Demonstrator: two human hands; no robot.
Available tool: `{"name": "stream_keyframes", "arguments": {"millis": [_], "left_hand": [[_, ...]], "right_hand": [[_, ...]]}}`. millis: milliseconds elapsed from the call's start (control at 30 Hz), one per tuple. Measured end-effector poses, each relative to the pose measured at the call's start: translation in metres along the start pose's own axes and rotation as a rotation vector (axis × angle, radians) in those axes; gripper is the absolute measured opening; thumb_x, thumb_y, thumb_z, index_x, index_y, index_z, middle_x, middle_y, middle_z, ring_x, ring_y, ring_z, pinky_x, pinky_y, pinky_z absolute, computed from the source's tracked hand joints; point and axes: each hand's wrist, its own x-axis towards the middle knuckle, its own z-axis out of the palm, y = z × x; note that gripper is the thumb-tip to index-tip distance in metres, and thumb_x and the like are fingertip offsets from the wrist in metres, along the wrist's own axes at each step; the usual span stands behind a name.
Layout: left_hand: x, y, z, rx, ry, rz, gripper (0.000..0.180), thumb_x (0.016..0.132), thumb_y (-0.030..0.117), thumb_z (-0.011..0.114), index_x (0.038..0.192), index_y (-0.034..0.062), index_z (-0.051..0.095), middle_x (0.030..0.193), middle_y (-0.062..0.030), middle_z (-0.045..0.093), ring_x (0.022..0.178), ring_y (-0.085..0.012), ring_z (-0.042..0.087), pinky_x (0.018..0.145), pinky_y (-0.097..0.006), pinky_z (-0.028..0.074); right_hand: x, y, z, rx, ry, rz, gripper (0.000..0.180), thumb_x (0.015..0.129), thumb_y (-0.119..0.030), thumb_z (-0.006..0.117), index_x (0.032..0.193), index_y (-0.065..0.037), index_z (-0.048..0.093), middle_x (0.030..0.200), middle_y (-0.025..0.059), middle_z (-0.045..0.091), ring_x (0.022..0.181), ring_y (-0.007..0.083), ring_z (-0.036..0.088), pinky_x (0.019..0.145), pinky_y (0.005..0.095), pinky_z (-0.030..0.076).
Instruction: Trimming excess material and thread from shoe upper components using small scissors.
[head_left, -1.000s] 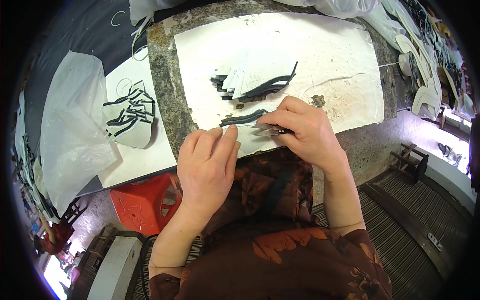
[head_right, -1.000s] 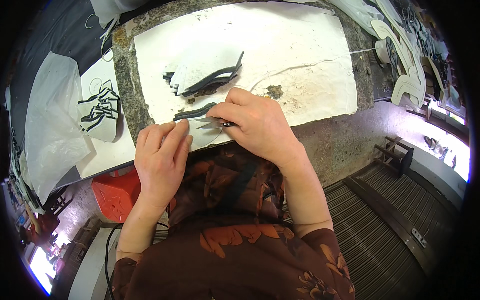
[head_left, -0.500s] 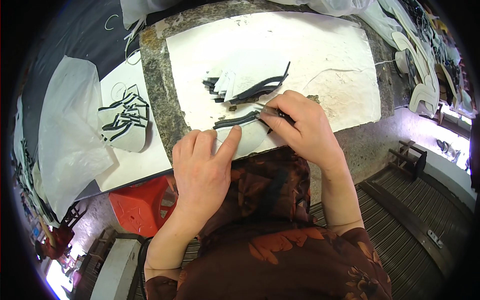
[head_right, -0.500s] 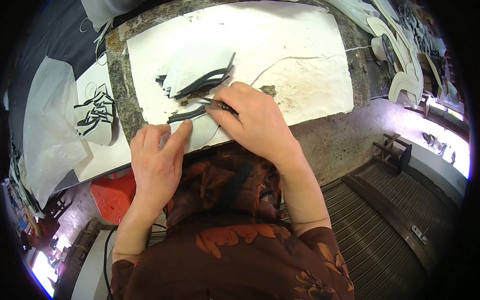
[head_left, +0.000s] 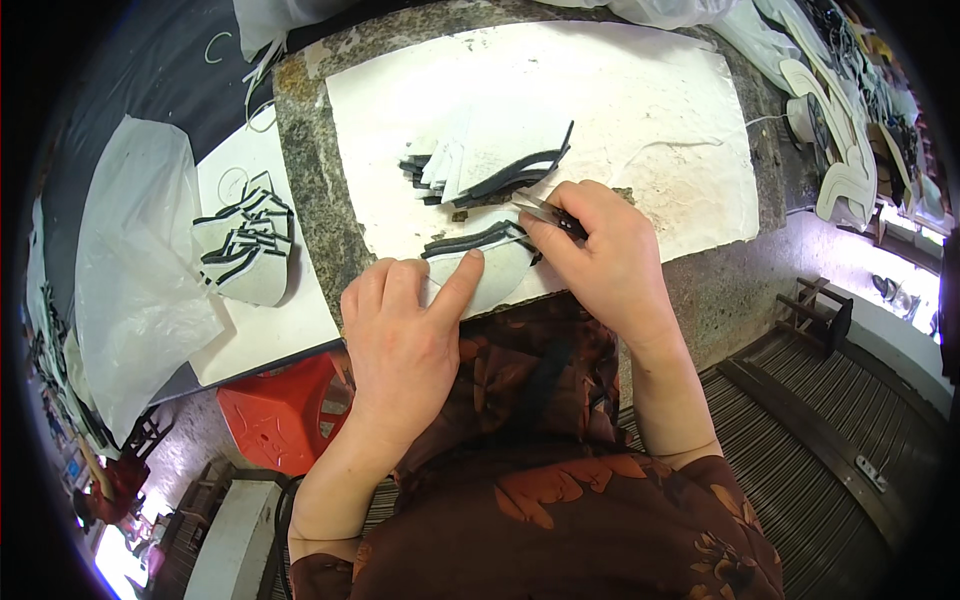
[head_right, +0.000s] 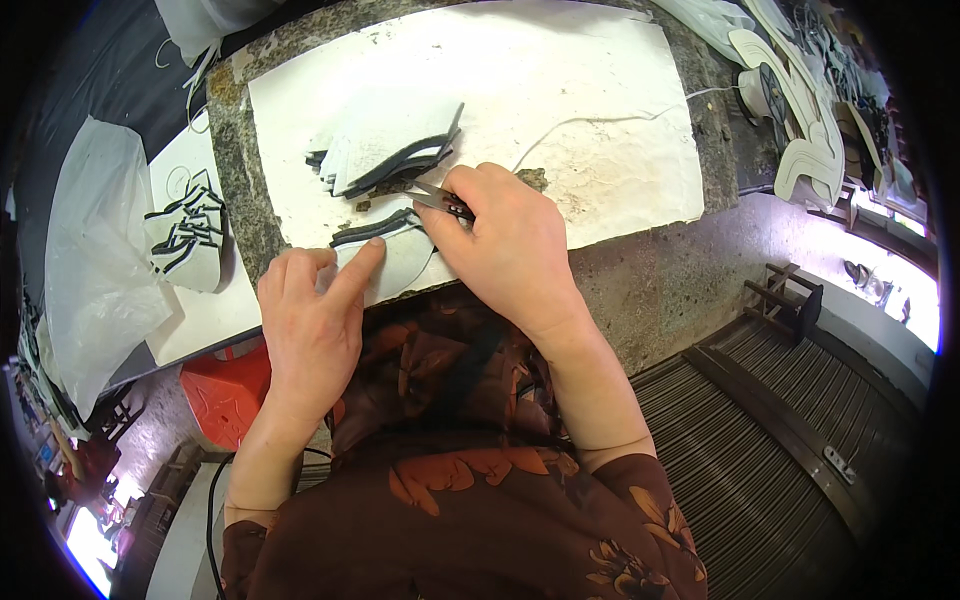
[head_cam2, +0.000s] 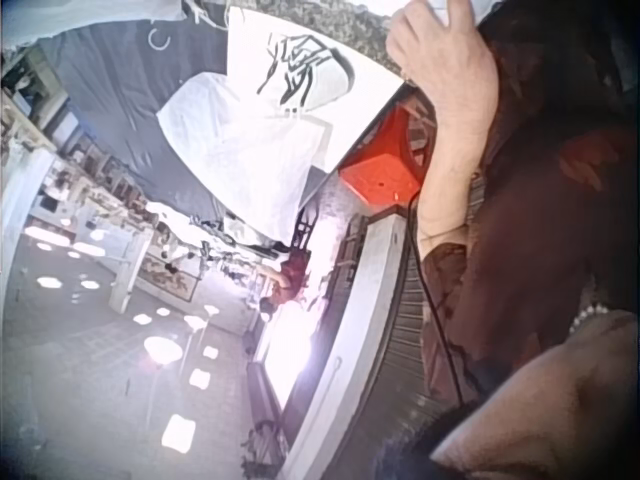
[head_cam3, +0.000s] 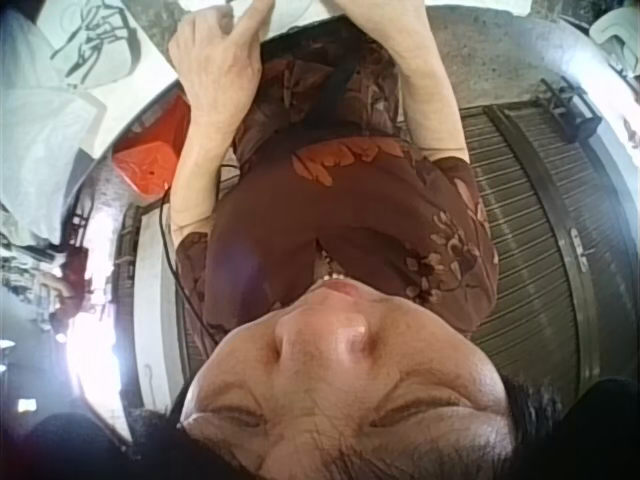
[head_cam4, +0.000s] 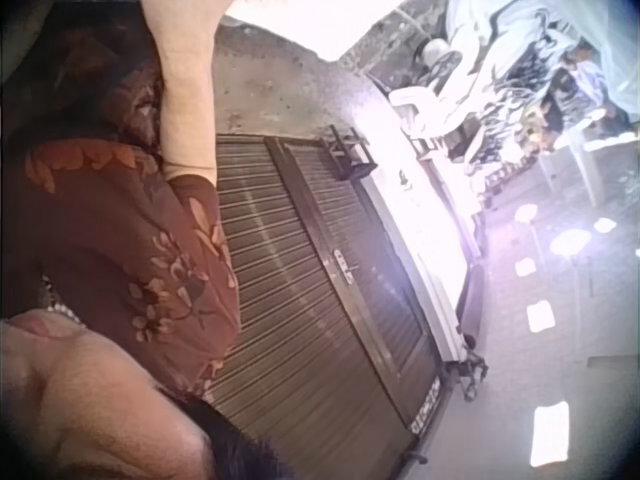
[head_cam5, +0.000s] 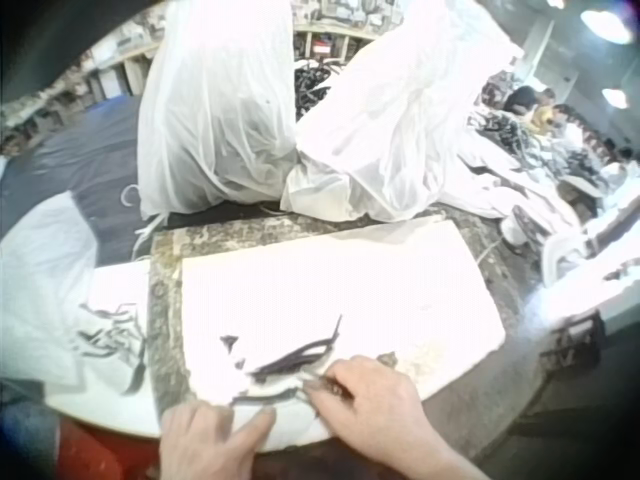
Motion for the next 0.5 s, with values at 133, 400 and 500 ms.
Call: {"name": "stream_keyframes", "arguments": {"millis": [133, 400, 500], "left_hand": [[0.0018, 0.0023, -0.0021, 0.026, -0.042, 0.005, 0.055, 0.084, 0.001, 0.071, 0.132, 0.026, 0.072, 0.103, -0.0078, 0.055, 0.101, -0.0283, 0.056, 0.088, -0.043, 0.042], [0.0081, 0.0065, -0.0076, 0.049, -0.14, 0.002, 0.065, 0.08, -0.001, 0.063, 0.138, 0.0271, 0.068, 0.099, -0.0083, 0.05, 0.103, -0.0305, 0.053, 0.091, -0.045, 0.04], [0.0085, 0.007, -0.0084, 0.057, -0.153, 0.003, 0.065, 0.08, -0.001, 0.063, 0.138, 0.0276, 0.067, 0.1, -0.0082, 0.05, 0.102, -0.0304, 0.053, 0.091, -0.045, 0.04]], "right_hand": [[-0.0001, -0.0037, -0.0026, -0.064, -0.029, -0.002, 0.021, 0.089, -0.026, 0.073, 0.095, -0.006, 0.069, 0.087, 0.0125, 0.066, 0.081, 0.0354, 0.067, 0.071, 0.0449, 0.053], [0.0019, -0.003, -0.0061, -0.023, -0.063, -0.023, 0.023, 0.088, -0.022, 0.072, 0.104, -0.005, 0.07, 0.092, 0.0127, 0.066, 0.086, 0.0349, 0.067, 0.075, 0.0442, 0.054], [0.0023, -0.0028, -0.0066, -0.035, -0.063, -0.037, 0.024, 0.088, -0.021, 0.073, 0.105, -0.005, 0.07, 0.093, 0.0127, 0.066, 0.087, 0.0347, 0.067, 0.076, 0.044, 0.054]]}}
